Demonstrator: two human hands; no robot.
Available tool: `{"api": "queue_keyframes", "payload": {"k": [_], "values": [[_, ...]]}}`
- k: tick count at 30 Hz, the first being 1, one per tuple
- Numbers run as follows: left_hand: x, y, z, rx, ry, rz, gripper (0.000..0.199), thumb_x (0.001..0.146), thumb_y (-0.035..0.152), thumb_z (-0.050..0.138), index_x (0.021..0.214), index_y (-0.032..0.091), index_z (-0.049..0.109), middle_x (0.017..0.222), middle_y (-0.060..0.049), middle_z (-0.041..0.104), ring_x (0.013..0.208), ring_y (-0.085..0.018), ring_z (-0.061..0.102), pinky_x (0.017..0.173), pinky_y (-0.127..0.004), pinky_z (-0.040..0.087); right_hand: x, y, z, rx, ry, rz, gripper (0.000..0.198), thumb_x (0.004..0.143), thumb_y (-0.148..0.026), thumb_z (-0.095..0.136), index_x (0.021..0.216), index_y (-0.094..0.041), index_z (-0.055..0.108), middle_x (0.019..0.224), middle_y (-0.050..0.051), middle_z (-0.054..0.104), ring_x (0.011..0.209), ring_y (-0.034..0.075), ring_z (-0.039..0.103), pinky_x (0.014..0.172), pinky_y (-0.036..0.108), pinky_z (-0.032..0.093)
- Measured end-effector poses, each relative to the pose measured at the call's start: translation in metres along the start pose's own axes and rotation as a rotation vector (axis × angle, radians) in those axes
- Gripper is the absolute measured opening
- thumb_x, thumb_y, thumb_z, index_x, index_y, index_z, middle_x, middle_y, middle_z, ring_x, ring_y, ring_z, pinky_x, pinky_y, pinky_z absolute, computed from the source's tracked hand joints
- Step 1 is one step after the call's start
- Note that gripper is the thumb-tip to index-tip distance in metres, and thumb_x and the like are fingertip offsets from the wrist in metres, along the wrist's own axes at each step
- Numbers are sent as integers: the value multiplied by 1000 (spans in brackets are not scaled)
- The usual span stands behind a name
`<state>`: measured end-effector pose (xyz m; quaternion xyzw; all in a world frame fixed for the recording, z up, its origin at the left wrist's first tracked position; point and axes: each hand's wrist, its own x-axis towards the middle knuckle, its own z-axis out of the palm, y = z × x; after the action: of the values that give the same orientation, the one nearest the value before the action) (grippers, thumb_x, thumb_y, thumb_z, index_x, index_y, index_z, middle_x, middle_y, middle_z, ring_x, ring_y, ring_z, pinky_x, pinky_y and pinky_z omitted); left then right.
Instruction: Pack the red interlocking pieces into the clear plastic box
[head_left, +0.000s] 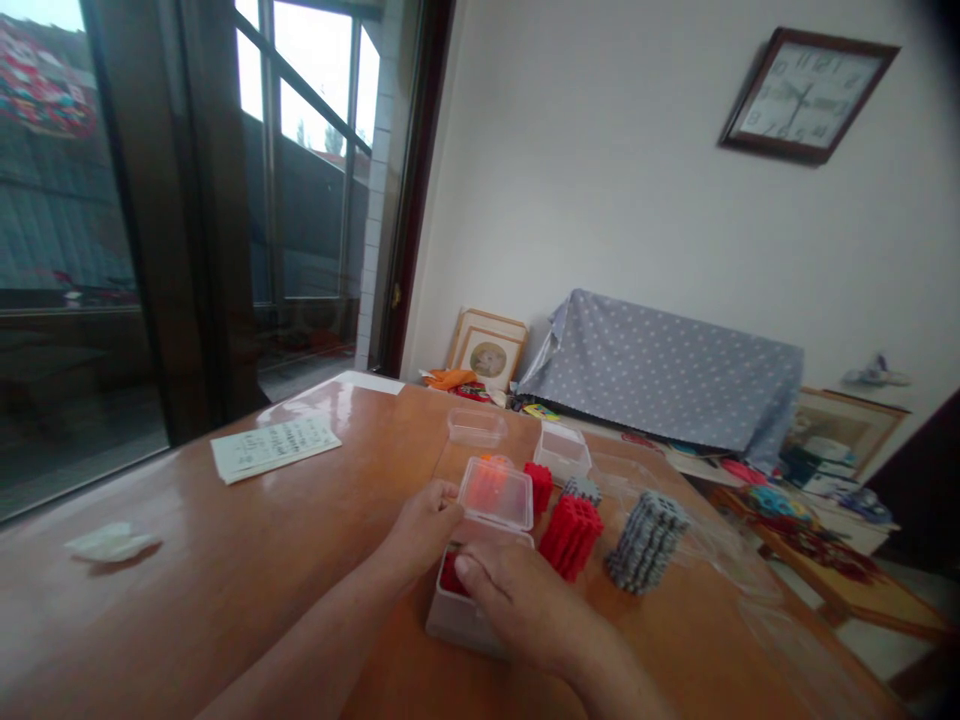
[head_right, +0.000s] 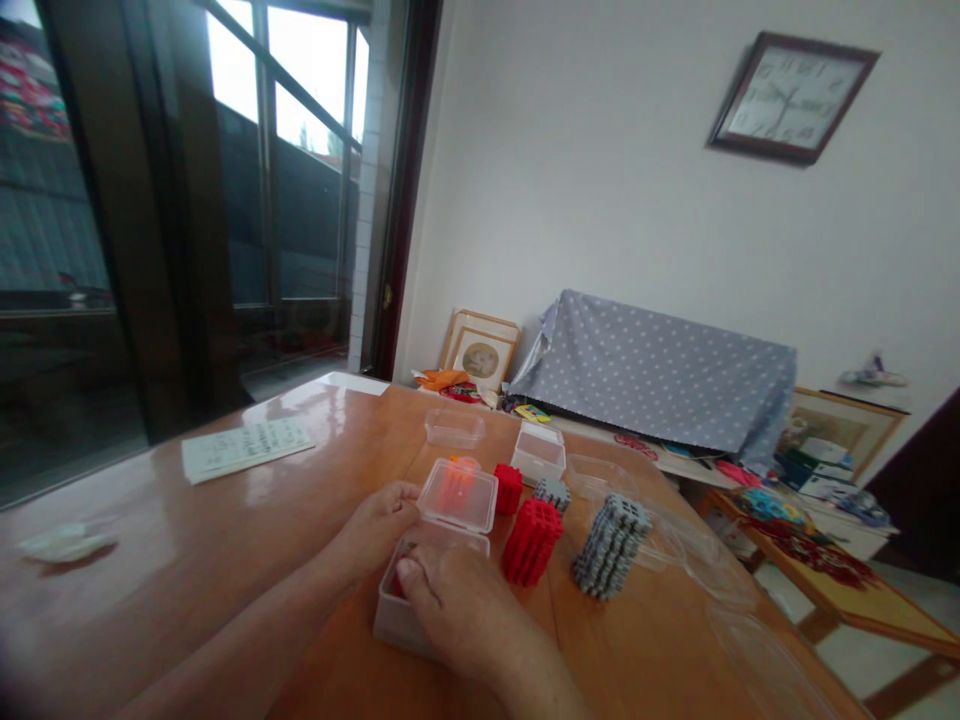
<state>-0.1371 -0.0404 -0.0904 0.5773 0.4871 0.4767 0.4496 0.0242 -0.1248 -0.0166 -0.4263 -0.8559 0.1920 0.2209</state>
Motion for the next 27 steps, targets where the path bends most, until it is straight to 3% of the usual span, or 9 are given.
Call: {"api": "queue_keyframes", "payload": {"k": [4,10,14,19,23,27], "values": [[0,-1,1,-31,-17,-15,25,79,23,56,100,16,67,84,-4,73,73,-18,67,63,-24,47,0,-1,5,-9,-30,16,32,104,-31,42,84,-21,65,86,1,71,75,16,62,68,25,40],[0,0,1,-50,-25,-9,23,78,21,57,98,16,67,84,-4,73,72,-17,67,63,-24,47,2,-4,6,32,8,7,34,104,-36,44,84,-21,66,88,2,72,78,17,64,71,26,45],[-1,3,1,-61,-3,-31,23,75,21,59,97,16,67,81,-3,73,70,-17,67,62,-24,48,-5,5,-4,192,148,-8,43,108,-42,33,103,-23,72,102,4,75,93,20,67,88,31,50],[-2,5,1,-71,6,-57,28,76,22,60,103,16,67,81,-4,74,72,-19,68,62,-24,48,-26,38,-12,246,382,212,54,105,-56,33,122,-20,70,109,11,76,104,26,69,93,39,52],[-2,7,1,-48,31,-67,34,76,23,61,109,16,65,80,-3,73,70,-19,68,61,-25,48,-42,53,-2,192,380,244,52,105,-56,34,135,-24,64,104,8,77,105,27,70,98,45,51],[-3,10,1,-56,39,-73,38,75,24,63,112,16,64,81,-2,73,71,-19,68,62,-25,48,-49,48,10,34,310,170,47,105,-52,37,140,-30,60,131,7,70,124,27,62,108,49,45]]}}
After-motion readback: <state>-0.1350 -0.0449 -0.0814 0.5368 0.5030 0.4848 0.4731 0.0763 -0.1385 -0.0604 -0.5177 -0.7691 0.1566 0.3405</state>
